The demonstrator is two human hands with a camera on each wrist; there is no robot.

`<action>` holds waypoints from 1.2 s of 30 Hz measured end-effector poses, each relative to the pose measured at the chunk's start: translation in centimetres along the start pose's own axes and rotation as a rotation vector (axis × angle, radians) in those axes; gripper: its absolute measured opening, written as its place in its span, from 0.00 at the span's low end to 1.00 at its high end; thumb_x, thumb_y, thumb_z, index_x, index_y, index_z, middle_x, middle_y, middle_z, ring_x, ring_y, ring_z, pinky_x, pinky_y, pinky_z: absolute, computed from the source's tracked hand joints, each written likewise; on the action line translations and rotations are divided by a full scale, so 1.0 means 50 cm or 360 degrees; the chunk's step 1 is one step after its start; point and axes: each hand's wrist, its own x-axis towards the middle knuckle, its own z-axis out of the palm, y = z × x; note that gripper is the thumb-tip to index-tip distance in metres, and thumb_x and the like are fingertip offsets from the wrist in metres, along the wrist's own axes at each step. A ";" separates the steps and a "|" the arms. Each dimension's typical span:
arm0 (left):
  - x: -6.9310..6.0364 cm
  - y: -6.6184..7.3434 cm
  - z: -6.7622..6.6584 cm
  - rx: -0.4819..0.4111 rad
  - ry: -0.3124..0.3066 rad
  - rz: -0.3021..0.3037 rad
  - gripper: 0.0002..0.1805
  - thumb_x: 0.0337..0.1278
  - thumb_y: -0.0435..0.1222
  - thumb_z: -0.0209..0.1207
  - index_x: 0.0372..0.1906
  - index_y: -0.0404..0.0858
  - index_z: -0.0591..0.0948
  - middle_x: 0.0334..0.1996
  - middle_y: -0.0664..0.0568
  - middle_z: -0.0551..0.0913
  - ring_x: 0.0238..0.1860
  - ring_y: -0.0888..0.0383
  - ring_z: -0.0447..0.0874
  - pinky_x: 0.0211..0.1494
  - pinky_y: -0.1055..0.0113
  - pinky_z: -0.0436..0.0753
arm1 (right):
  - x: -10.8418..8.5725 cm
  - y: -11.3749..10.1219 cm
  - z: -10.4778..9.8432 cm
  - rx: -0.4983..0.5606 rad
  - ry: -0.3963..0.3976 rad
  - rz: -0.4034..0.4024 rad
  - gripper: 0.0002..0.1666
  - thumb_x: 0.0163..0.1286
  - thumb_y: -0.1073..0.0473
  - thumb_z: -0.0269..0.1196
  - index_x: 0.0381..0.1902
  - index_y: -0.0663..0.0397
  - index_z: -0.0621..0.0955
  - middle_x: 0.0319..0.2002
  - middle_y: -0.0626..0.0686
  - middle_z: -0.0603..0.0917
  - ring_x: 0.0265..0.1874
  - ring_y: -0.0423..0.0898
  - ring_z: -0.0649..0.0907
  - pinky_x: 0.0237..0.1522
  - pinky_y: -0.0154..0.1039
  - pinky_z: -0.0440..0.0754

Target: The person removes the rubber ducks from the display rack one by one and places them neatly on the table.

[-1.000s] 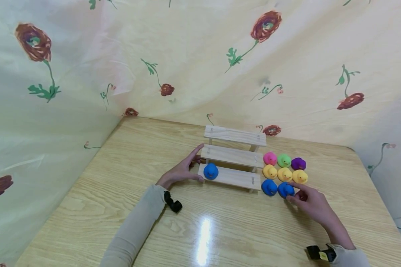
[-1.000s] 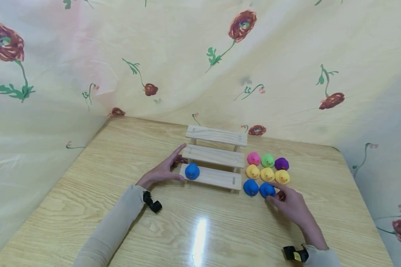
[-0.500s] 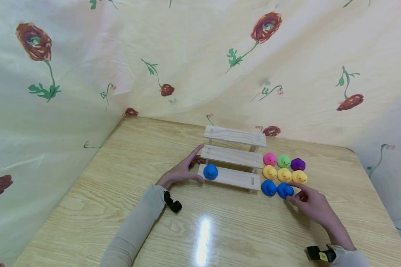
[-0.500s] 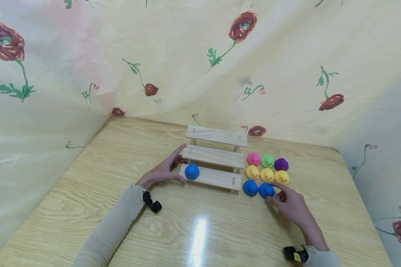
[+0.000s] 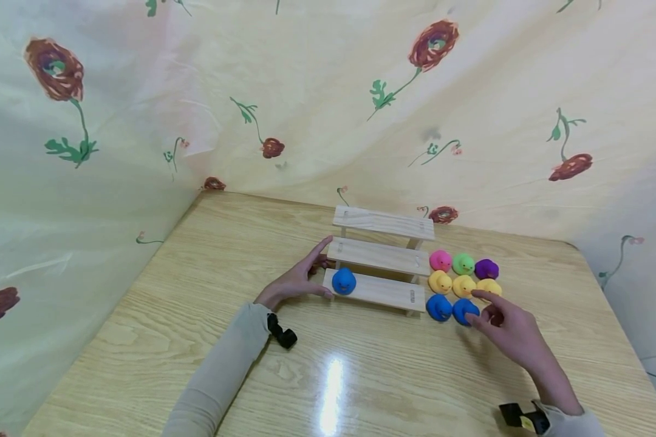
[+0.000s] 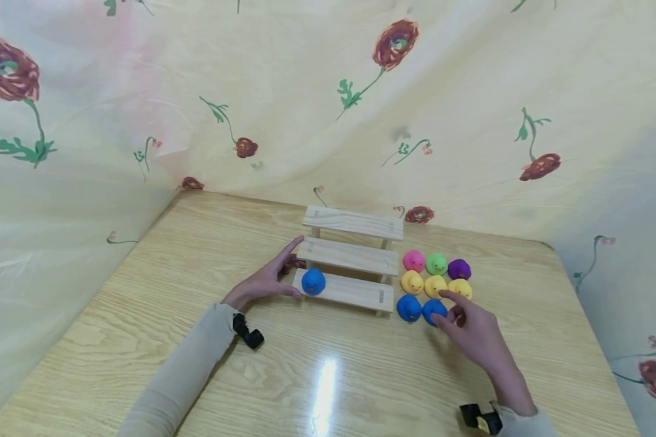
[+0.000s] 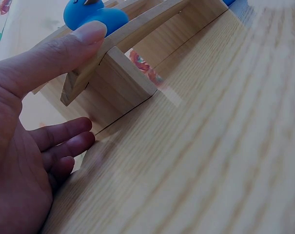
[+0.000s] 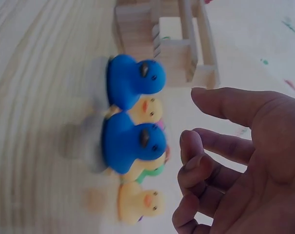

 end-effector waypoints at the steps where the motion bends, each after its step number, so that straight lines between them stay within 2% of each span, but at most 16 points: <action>1: 0.000 0.000 0.000 0.0000 -0.0001 -0.0001 0.66 0.46 0.43 0.77 0.79 0.70 0.41 0.78 0.49 0.57 0.77 0.46 0.58 0.80 0.42 0.55 | 0.000 -0.006 -0.001 -0.0001 0.0020 -0.0013 0.26 0.66 0.59 0.69 0.60 0.63 0.78 0.25 0.47 0.77 0.21 0.32 0.67 0.21 0.31 0.64; 5: 0.000 -0.002 -0.001 0.0002 -0.0007 -0.0006 0.66 0.46 0.44 0.77 0.79 0.71 0.41 0.78 0.49 0.56 0.77 0.46 0.57 0.79 0.42 0.56 | 0.006 -0.034 -0.002 0.0030 0.0085 -0.0070 0.25 0.65 0.61 0.70 0.59 0.61 0.79 0.25 0.47 0.77 0.22 0.32 0.68 0.21 0.30 0.64; 13: 0.000 -0.005 0.000 0.0012 -0.0005 0.0001 0.65 0.46 0.44 0.77 0.78 0.74 0.41 0.77 0.46 0.59 0.76 0.46 0.59 0.79 0.43 0.57 | 0.027 -0.093 0.006 0.0076 0.0127 -0.0204 0.24 0.62 0.64 0.71 0.56 0.61 0.81 0.23 0.46 0.76 0.21 0.32 0.68 0.21 0.30 0.66; 22: -0.002 -0.003 -0.001 0.0028 -0.0010 0.0038 0.66 0.47 0.43 0.76 0.80 0.67 0.40 0.77 0.44 0.58 0.75 0.44 0.60 0.78 0.42 0.59 | 0.057 -0.150 0.025 0.0147 0.0072 -0.0247 0.23 0.63 0.61 0.71 0.56 0.59 0.81 0.23 0.46 0.77 0.21 0.33 0.68 0.22 0.29 0.66; 30: -0.003 -0.001 -0.002 0.0005 -0.0014 0.0024 0.65 0.48 0.38 0.76 0.79 0.71 0.41 0.78 0.48 0.56 0.76 0.46 0.59 0.78 0.45 0.59 | 0.081 -0.190 0.044 0.0192 0.0000 -0.0247 0.24 0.64 0.59 0.71 0.57 0.60 0.81 0.24 0.47 0.78 0.21 0.34 0.69 0.23 0.29 0.66; 36: -0.002 -0.002 -0.002 0.0013 -0.0012 0.0037 0.66 0.48 0.39 0.76 0.80 0.67 0.41 0.79 0.48 0.55 0.76 0.45 0.59 0.78 0.43 0.58 | 0.098 -0.220 0.063 0.0230 -0.0048 -0.0264 0.25 0.66 0.58 0.70 0.59 0.60 0.80 0.25 0.46 0.80 0.22 0.36 0.70 0.24 0.30 0.67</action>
